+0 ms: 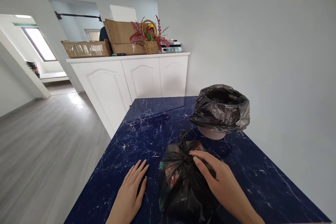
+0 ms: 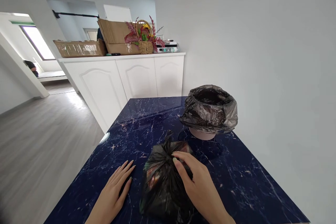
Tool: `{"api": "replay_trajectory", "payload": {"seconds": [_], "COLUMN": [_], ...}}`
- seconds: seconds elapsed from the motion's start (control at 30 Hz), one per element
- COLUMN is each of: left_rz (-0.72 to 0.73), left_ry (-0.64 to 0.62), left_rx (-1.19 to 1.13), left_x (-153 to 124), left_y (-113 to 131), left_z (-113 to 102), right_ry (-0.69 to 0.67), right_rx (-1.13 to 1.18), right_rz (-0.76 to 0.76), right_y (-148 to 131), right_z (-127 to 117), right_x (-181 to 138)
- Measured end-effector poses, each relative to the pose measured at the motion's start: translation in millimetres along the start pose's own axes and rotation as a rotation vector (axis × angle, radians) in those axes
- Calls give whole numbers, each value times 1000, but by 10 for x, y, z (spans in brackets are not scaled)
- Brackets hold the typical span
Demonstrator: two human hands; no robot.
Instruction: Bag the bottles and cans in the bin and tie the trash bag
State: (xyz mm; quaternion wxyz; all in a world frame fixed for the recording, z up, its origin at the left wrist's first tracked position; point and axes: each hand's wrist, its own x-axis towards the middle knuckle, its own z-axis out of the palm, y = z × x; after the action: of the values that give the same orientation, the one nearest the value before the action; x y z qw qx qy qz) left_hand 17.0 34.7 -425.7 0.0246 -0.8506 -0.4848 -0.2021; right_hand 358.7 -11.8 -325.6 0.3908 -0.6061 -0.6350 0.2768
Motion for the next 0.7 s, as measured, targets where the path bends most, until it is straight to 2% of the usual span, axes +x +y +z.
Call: {"api": "replay_trajectory", "payload": {"seconds": [0.13, 0.33, 0.5, 0.7], "left_rz": [-40, -8, 132, 276], "left_ry": [71, 133, 74, -6], "left_rx": [-102, -347, -399, -383], "left_x": [73, 496, 922, 1178], "left_y": [127, 618, 949, 1092], "left_z": [-126, -539, -772, -789], "right_ry": [0, -13, 20, 75], "right_rx": [15, -1, -31, -37], "right_rz": [23, -6, -65, -136], "right_y": [-8, 11, 31, 120], "right_z": [-84, -98, -81, -85], "right_x": [-53, -82, -110, -165]}}
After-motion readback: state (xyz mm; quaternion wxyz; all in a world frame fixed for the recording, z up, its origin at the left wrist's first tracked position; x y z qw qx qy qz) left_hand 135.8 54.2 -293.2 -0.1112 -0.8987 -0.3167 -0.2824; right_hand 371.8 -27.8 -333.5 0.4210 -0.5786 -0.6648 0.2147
